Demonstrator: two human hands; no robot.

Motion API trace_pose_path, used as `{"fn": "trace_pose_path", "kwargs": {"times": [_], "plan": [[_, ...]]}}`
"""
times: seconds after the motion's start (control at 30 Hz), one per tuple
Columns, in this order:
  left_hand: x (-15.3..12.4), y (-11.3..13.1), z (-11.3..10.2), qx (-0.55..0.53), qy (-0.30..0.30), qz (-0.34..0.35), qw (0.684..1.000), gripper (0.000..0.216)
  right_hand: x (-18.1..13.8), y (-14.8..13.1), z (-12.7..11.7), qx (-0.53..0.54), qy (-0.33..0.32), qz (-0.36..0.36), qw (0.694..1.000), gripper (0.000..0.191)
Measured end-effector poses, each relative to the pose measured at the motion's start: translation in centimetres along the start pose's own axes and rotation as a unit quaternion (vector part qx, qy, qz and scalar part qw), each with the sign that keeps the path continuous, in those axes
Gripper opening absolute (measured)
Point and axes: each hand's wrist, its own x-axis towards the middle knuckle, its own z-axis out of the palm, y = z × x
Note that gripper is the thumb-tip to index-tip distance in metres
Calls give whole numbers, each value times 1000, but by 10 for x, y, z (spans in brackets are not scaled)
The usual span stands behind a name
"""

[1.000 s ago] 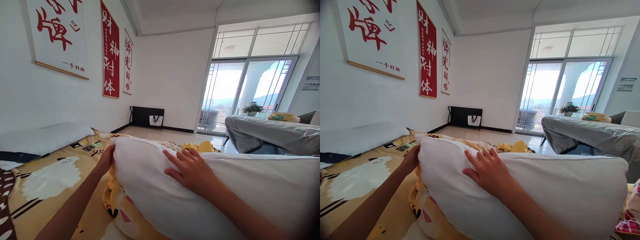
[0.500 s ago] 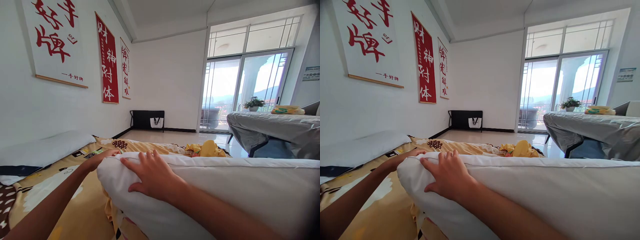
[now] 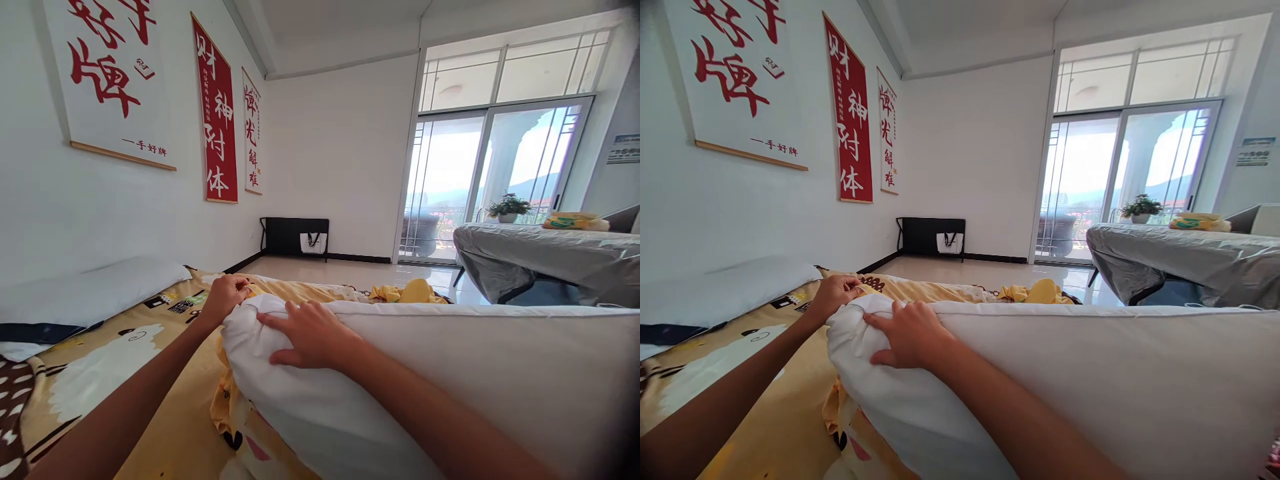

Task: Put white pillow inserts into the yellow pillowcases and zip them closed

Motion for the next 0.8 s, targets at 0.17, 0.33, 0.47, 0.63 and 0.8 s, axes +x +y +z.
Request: {"fn": "trace_pose_path", "kwargs": {"times": [0.17,0.33,0.47,0.63,0.8], "plan": [[4,28,12,-3,19,14,1000,21,9,-4,9,-7,-27,2,1000,60],[-3,50,18,47,28,60,997,20,15,1,19,-6,-22,35,999,51],[-14,63,32,217,-4,106,970,24,28,20,32,5,-29,111,993,48],[-15,81,60,301,-30,143,942,24,35,17,48,12,-11,133,991,33],[-17,62,67,294,0,128,947,29,-2,43,42,9,50,72,996,45]]}}
